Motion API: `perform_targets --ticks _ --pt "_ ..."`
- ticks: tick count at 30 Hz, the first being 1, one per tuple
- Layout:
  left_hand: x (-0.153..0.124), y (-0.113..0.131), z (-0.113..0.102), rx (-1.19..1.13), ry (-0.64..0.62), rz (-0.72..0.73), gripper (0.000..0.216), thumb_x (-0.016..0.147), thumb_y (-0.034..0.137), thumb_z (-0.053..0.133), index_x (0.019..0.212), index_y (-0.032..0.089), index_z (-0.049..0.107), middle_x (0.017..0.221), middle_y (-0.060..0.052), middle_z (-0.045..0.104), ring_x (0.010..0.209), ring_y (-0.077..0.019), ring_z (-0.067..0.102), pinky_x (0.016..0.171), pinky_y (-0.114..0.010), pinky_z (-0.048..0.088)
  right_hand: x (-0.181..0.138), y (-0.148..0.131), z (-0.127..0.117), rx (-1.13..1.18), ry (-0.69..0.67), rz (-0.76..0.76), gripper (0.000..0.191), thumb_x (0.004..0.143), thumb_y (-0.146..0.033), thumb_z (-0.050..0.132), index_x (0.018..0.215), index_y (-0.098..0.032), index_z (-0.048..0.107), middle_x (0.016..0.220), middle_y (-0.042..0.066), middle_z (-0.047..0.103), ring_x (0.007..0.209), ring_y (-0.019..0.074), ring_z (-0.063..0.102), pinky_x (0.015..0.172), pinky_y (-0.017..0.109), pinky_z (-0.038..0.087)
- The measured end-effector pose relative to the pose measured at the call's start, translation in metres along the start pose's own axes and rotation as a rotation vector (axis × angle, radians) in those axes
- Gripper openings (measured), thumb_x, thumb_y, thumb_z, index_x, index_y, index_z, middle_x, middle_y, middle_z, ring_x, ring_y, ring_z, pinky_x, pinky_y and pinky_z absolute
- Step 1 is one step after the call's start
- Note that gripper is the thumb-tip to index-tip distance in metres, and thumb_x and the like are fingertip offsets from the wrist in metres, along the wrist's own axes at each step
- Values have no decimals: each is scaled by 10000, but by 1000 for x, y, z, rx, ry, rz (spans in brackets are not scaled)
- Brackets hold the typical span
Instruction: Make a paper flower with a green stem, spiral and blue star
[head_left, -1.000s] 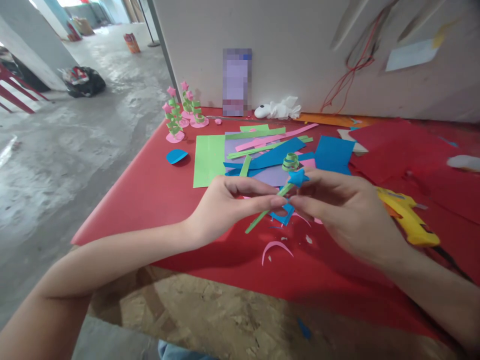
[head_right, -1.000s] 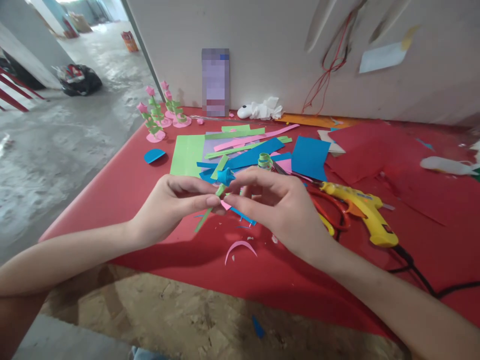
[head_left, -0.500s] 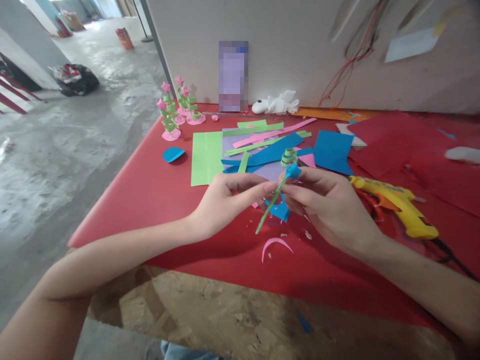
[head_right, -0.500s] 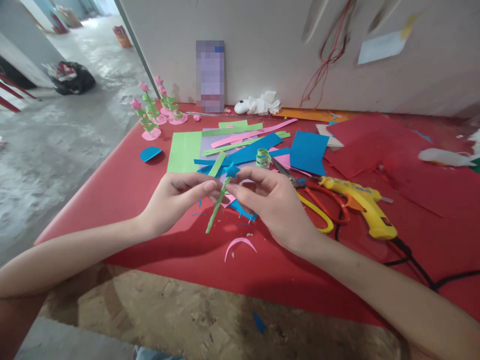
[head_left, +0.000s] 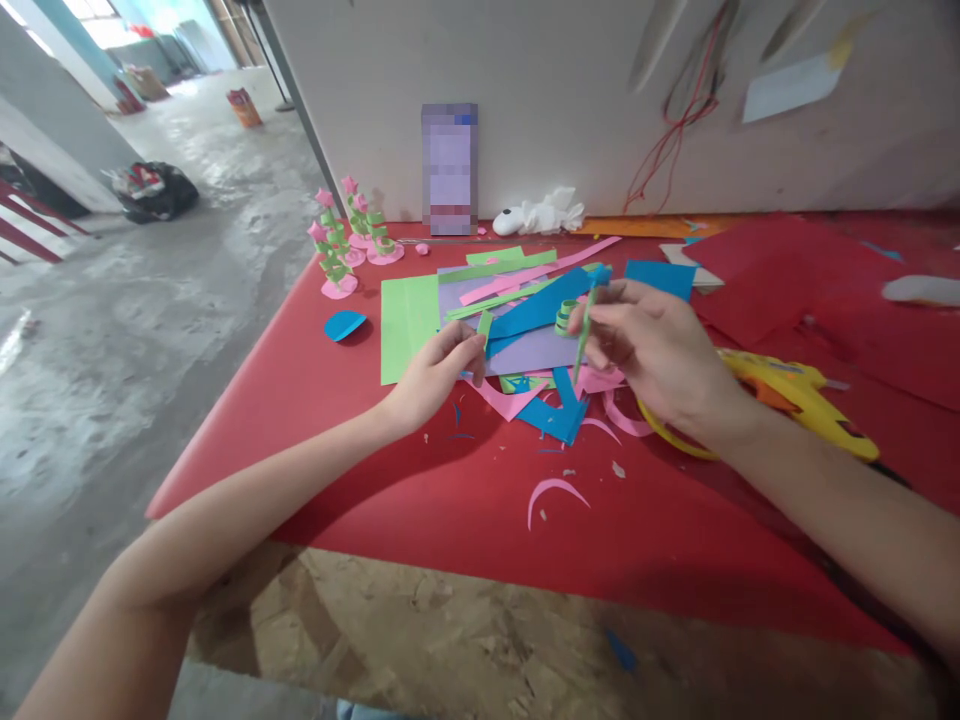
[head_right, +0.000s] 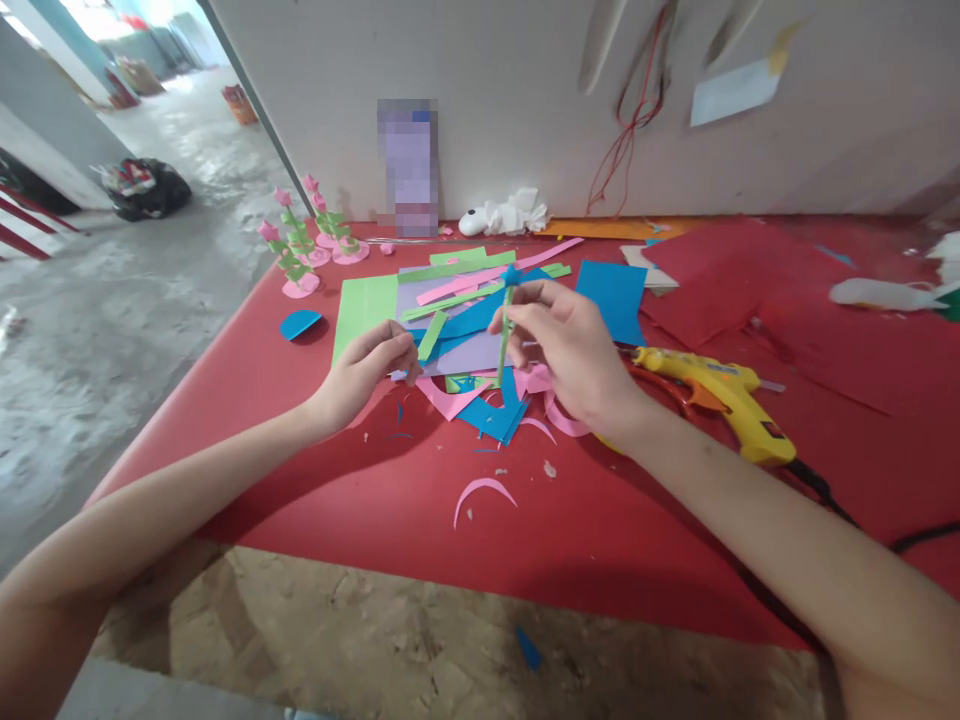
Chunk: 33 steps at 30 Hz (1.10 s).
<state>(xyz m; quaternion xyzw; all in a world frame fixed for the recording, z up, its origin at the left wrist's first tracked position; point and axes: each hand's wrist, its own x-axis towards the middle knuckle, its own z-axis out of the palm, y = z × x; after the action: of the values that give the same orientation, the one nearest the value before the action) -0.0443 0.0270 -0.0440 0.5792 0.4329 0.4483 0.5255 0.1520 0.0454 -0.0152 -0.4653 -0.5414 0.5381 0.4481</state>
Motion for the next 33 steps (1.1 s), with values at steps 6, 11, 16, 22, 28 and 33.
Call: perform_targets --ticks 6,11,16,22,28,33 --pt "1 -11 1 -76 -2 -2 233 904 183 349 672 177 366 594 65 421 544 -59 476 659 -255 364 23 0 -28 -178 73 55 208 882 -283 508 991 -107 529 859 23 555 663 45 498 579 181 459" --pt "2 -21 2 -107 -38 0 235 910 177 309 681 180 362 585 65 411 526 -61 468 648 -255 376 37 7 -40 -351 128 129 315 884 -353 505 1089 -117 538 1048 74 558 926 128 555 807 321 510" --pt "0 -27 3 -108 -44 34 245 902 172 337 657 184 334 581 70 381 500 -49 435 598 -239 345 43 13 -42 -426 139 153 343 885 -365 499 1126 -123 526 1092 83 548 969 143 550 838 345 504" --pt "-3 -31 3 -92 -64 35 251 890 225 420 649 179 371 517 77 385 470 -47 367 555 -237 311 44 19 -42 -486 116 146 344 888 -368 495 1129 -124 523 1084 82 550 955 138 552 828 338 507" --pt "-4 -25 5 -182 -93 33 321 836 319 561 621 183 366 505 87 331 462 -41 331 546 -237 319 41 23 -39 -588 64 117 321 883 -357 507 1091 -114 534 999 63 565 866 111 561 755 292 517" --pt "-25 18 20 -345 -173 14 321 902 322 412 622 194 321 552 56 313 476 -61 362 572 -256 383 41 30 -38 -660 47 50 282 885 -354 503 1036 -121 552 936 48 571 799 89 549 705 256 513"
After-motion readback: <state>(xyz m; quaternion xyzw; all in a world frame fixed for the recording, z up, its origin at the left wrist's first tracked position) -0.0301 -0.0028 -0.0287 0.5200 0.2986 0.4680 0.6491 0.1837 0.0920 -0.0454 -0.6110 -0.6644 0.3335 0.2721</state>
